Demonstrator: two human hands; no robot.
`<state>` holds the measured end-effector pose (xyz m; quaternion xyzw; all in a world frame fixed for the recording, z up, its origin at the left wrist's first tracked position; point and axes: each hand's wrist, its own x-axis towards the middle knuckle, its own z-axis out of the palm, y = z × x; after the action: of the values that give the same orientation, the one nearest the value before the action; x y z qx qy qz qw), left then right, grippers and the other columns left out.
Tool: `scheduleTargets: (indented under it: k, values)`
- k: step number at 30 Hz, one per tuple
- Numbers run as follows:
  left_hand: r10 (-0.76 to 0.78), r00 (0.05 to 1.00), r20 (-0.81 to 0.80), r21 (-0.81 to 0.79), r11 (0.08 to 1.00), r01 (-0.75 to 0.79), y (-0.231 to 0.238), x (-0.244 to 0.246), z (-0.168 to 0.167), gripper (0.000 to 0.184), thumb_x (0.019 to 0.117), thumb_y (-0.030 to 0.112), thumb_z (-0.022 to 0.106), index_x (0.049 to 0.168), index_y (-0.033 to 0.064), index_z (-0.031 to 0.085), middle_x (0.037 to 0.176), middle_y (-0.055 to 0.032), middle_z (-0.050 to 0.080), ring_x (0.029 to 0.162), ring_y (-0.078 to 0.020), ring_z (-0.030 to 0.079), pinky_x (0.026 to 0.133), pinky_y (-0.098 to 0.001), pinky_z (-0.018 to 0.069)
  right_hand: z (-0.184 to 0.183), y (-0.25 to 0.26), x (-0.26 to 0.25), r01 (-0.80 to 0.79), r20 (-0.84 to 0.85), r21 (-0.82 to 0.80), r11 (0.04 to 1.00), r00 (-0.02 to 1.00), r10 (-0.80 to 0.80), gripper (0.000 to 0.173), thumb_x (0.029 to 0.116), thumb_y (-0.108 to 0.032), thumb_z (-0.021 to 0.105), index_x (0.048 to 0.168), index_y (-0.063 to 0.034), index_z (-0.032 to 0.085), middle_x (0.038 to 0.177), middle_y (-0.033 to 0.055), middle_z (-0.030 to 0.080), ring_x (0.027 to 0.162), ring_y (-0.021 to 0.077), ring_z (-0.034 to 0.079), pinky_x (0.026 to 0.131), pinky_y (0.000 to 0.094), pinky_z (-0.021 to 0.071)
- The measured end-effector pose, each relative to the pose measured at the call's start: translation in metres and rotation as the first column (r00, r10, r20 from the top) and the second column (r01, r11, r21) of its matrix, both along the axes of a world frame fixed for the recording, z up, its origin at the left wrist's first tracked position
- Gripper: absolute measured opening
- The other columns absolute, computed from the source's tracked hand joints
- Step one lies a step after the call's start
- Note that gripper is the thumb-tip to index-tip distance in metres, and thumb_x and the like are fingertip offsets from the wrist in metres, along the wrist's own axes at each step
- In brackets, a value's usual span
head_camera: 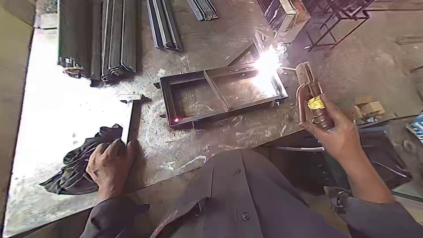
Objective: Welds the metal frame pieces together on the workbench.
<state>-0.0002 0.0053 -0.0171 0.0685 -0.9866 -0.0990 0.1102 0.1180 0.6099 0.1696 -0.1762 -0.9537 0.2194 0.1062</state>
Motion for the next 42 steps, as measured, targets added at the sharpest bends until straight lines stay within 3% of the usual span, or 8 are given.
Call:
scheduleTargets:
  k: [5, 18, 20, 23, 25, 28, 37, 42]
  values:
    - [-0.002, 1.000, 0.002, -0.001, 1.000, 0.002, -0.001, 0.000, -0.002, 0.059, 0.0992, 0.059, 0.052, 0.121, 0.0086, 0.073, 0.125, -0.0246, 0.067, 0.123, -0.0434, 0.062, 0.103, -0.0630, 0.0449, 0.000, -0.001, 0.000, 0.004, 0.007, -0.028, 1.000, 1.000, -0.004, 0.099, 0.0779, -0.071, 0.074, 0.161, -0.0311, 0.036, 0.118, 0.0180, 0.068, 0.086, 0.0251, 0.066, 0.074, 0.0509, 0.0550]
    - [0.000, 1.000, -0.004, -0.003, 1.000, 0.000, 0.001, -0.001, -0.001, 0.062, 0.0988, 0.062, 0.051, 0.118, 0.0069, 0.073, 0.122, -0.0259, 0.067, 0.120, -0.0452, 0.062, 0.100, -0.0643, 0.0456, 0.003, -0.001, -0.003, 0.016, 0.043, -0.023, 1.000, 0.999, -0.015, 0.099, 0.0772, -0.071, 0.075, 0.160, -0.0339, 0.036, 0.121, 0.0184, 0.067, 0.089, 0.0287, 0.067, 0.075, 0.0547, 0.0546]
    - [0.036, 0.998, 0.044, -0.009, 0.999, -0.036, 0.007, 0.000, 0.006, 0.061, 0.0988, 0.061, 0.051, 0.121, 0.0090, 0.073, 0.128, -0.0242, 0.067, 0.125, -0.0439, 0.061, 0.104, -0.0635, 0.0449, 0.004, -0.002, -0.002, 0.026, 0.036, -0.024, 0.999, 0.999, -0.025, 0.097, 0.0779, -0.068, 0.076, 0.160, -0.0346, 0.037, 0.123, 0.0167, 0.068, 0.093, 0.0270, 0.068, 0.079, 0.0534, 0.0549]
    - [0.030, 0.999, 0.026, 0.006, 1.000, -0.030, 0.005, 0.000, 0.003, 0.059, 0.0983, 0.059, 0.053, 0.119, 0.0079, 0.073, 0.127, -0.0256, 0.067, 0.125, -0.0450, 0.061, 0.104, -0.0639, 0.0449, 0.000, -0.002, -0.001, -0.008, -0.048, 0.043, 0.999, 0.999, 0.010, 0.099, 0.0790, -0.069, 0.074, 0.160, -0.0242, 0.038, 0.120, 0.0218, 0.068, 0.095, 0.0304, 0.067, 0.083, 0.0547, 0.0532]
    - [0.015, 1.000, 0.003, 0.004, 1.000, -0.015, 0.001, 0.000, -0.001, 0.058, 0.0980, 0.059, 0.053, 0.118, 0.0085, 0.073, 0.124, -0.0258, 0.067, 0.121, -0.0447, 0.062, 0.101, -0.0641, 0.0455, 0.000, 0.001, -0.001, -0.021, -0.052, 0.052, 0.998, 0.998, 0.024, 0.099, 0.0793, -0.071, 0.073, 0.161, -0.0258, 0.037, 0.124, 0.0211, 0.067, 0.097, 0.0294, 0.067, 0.084, 0.0540, 0.0532]
    - [-0.004, 1.000, -0.005, 0.008, 1.000, 0.004, 0.001, 0.000, 0.000, 0.058, 0.0986, 0.058, 0.054, 0.116, 0.0063, 0.073, 0.123, -0.0264, 0.067, 0.120, -0.0454, 0.063, 0.100, -0.0639, 0.0459, 0.001, 0.003, -0.002, -0.017, -0.014, 0.021, 1.000, 1.000, 0.017, 0.098, 0.0789, -0.067, 0.076, 0.161, -0.0301, 0.037, 0.125, 0.0203, 0.066, 0.097, 0.0305, 0.067, 0.083, 0.0558, 0.0530]
    - [-0.009, 1.000, -0.015, -0.001, 1.000, 0.009, -0.001, -0.001, -0.001, 0.060, 0.0990, 0.059, 0.052, 0.117, 0.0068, 0.073, 0.123, -0.0259, 0.068, 0.120, -0.0451, 0.063, 0.100, -0.0647, 0.0457, 0.001, 0.000, -0.005, -0.016, 0.025, 0.036, 0.999, 1.000, 0.015, 0.099, 0.0788, -0.069, 0.074, 0.161, -0.0303, 0.036, 0.121, 0.0213, 0.067, 0.092, 0.0328, 0.067, 0.080, 0.0581, 0.0524]
    - [-0.004, 1.000, -0.005, -0.003, 1.000, 0.004, -0.001, -0.001, -0.001, 0.060, 0.0984, 0.060, 0.052, 0.118, 0.0076, 0.073, 0.123, -0.0256, 0.068, 0.120, -0.0444, 0.063, 0.100, -0.0640, 0.0460, -0.001, 0.001, -0.005, -0.013, 0.017, 0.034, 0.999, 1.000, 0.013, 0.100, 0.0778, -0.072, 0.074, 0.161, -0.0291, 0.037, 0.117, 0.0191, 0.068, 0.089, 0.0289, 0.066, 0.078, 0.0543, 0.0530]
